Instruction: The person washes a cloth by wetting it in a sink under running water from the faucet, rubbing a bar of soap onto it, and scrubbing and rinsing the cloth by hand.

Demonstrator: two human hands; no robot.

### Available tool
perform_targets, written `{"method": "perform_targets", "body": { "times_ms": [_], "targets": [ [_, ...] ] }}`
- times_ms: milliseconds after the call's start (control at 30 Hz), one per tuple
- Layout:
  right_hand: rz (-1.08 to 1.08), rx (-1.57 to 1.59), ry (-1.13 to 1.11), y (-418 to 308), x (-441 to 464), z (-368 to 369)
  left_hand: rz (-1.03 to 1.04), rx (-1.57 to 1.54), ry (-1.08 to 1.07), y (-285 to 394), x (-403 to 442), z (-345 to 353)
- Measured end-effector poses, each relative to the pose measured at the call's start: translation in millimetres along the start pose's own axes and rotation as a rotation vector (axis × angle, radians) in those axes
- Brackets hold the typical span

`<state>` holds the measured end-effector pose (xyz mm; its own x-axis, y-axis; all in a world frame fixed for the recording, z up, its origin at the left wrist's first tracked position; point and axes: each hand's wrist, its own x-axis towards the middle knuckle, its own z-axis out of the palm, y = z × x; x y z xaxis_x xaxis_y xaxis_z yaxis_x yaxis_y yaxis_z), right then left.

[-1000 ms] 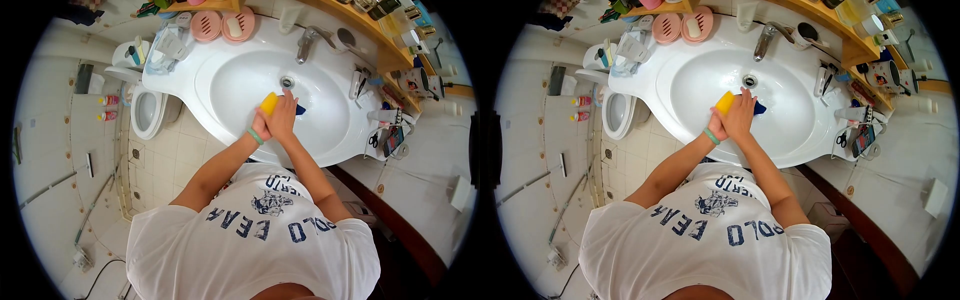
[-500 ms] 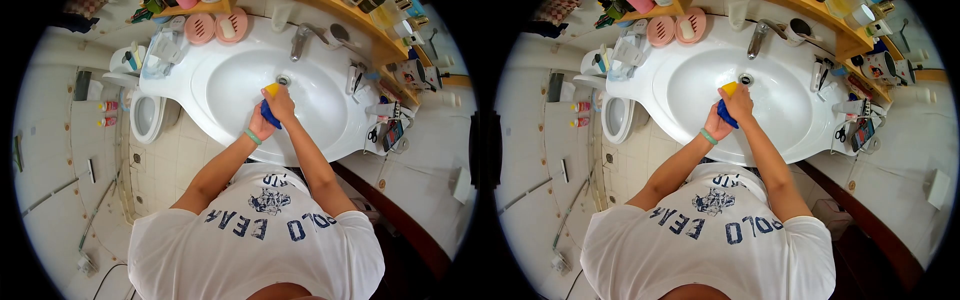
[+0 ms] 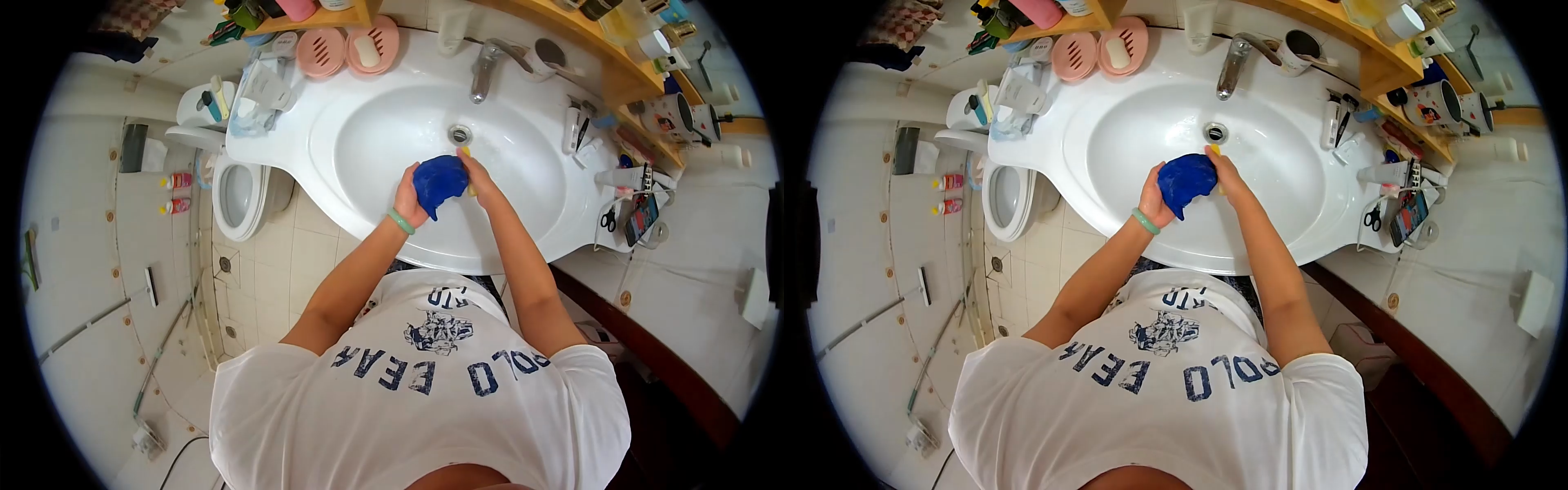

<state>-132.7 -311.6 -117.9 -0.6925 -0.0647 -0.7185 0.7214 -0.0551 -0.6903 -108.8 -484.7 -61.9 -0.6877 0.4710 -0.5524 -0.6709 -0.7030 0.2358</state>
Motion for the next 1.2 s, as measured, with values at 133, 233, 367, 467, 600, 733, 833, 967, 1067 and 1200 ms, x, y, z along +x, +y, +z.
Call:
{"method": "perform_targets", "body": {
  "times_ms": [133,233,367,467,600,733,833,967,1067,1200],
  "targets": [
    [0.067,0.562,-0.101,-9,-40,22,-0.034,0.015,0.036,10,9,-1],
    [-0.024,0.444,-0.026,-7,-41,41,0.026,0.036,0.096,8,17,-6],
    [-0.123,0.374,0.161,-11,-48,53,0.096,-0.01,0.235,12,18,-7],
    [-0.198,0.423,0.118,-23,-61,49,0.104,0.055,0.302,14,33,-41],
    [-0.35,-0.033,0.192,-32,-67,49,0.0,0.126,0.264,15,33,-44],
    [-0.365,-0.053,-0.027,-30,-67,66,-0.246,-0.035,0.182,9,14,-7],
    [-0.366,-0.581,0.086,-33,-91,86,-0.195,-0.127,-0.046,-17,47,-56],
    [-0.866,-1.036,0.711,-18,-73,95,0.354,0.693,-0.217,-40,65,-71],
    [-0.608,-0.855,0.657,-27,-40,73,0.04,0.179,0.024,-24,37,-28],
    [-0.406,-0.636,0.4,-30,-52,76,-0.062,-0.056,0.163,-19,28,-7]
  ]
}}
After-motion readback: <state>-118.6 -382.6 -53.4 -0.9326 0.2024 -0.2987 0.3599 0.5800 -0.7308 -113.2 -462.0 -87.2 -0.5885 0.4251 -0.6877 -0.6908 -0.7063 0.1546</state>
